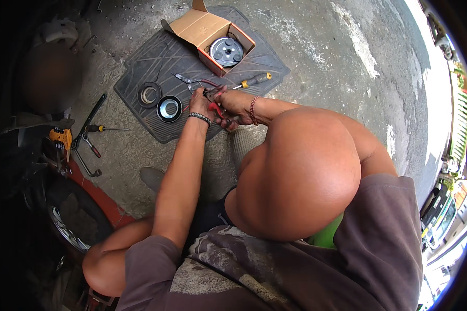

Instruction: Repairing or assembling a car compressor clutch part.

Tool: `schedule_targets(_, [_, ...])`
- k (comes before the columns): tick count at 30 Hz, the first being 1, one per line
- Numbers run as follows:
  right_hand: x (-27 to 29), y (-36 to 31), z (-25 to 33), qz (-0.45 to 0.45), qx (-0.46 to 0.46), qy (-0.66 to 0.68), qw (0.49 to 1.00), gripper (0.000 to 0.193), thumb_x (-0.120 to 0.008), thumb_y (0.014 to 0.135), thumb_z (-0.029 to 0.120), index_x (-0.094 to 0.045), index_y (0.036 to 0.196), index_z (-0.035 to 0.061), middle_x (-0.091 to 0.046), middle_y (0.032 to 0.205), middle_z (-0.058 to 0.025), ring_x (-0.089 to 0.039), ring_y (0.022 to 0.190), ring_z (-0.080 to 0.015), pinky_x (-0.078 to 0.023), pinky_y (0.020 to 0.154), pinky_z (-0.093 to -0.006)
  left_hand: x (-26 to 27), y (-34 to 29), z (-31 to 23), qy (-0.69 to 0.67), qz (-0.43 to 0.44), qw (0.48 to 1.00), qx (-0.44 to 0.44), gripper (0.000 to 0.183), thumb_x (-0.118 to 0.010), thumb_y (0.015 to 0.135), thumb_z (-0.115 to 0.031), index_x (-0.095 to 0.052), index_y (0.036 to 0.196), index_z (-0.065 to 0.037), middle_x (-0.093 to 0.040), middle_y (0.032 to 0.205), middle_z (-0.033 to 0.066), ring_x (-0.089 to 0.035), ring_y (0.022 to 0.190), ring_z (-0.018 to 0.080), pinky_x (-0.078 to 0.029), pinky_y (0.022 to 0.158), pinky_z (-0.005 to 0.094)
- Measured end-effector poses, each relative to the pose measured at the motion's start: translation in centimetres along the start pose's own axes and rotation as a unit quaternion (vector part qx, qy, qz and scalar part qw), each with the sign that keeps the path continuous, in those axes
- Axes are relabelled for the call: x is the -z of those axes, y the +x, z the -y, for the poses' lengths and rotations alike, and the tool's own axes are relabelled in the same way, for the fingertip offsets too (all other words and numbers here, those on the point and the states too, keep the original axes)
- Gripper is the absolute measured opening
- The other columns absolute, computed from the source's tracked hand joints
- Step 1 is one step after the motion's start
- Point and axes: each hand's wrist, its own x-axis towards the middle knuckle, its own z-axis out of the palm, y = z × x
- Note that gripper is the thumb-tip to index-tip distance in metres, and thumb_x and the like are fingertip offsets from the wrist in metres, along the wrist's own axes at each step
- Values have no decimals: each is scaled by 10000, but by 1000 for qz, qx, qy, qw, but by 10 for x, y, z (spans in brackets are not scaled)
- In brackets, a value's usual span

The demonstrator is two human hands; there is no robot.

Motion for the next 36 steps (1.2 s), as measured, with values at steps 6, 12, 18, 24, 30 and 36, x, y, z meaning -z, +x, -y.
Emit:
schedule_targets(6, [-4,14,-11,-22,24,-31,999,295,-366,1033,355,-514,1005,102,-559,647,-100,-529,475,-204,-375,400,-323,-5,-12,9,57,-92,992,-69,294,-384,975,-356,-484,1060,-93,-690,1016,217,-687,856,363,-569,722,509])
schedule_targets(12, [0,12,-10,-24,14,-148,989,345,-367,1043,398,-552,1038,107,-641,713,-103,-585,508,-172,-454,433,-319,15,-18,19,64,-91,993,-45,228,-406,974,-320,-473,1014,-106,-676,1019,215,-668,955,351,-531,866,494])
schedule_targets(18, [8,-11,-7,47,14,-111,993,378,-531,1023,352,-541,1116,-14,-714,911,-216,-734,805,-287,-603,591,-372,20,-28,-8,40,54,995,-72,427,-287,1073,-431,-525,1014,-82,-665,1082,205,-631,1134,356,-492,986,507])
schedule_targets(24, [17,-17,-9,85,0,-257,963,312,-541,1024,290,-571,1050,-20,-728,899,-174,-734,784,-234,-582,591,-323,59,-41,-26,83,27,993,-82,434,-328,1061,-464,-495,936,-84,-631,896,133,-654,916,277,-549,855,488])
schedule_targets(30, [31,-16,4,-106,272,-619,729,404,-688,901,388,-677,1025,4,-703,880,-229,-707,842,-341,-547,746,-430,64,-67,-29,177,44,981,-60,139,-465,882,-197,-529,949,-93,-439,704,-4,-452,583,135,-482,564,354])
schedule_targets(36, [35,2,-17,-208,365,-620,663,355,-707,870,327,-650,969,-9,-689,923,-236,-657,917,-428,-516,811,-486,82,-65,-27,329,63,941,-56,274,-477,893,-156,-562,1137,-64,-436,741,-27,-422,610,78,-367,514,242])
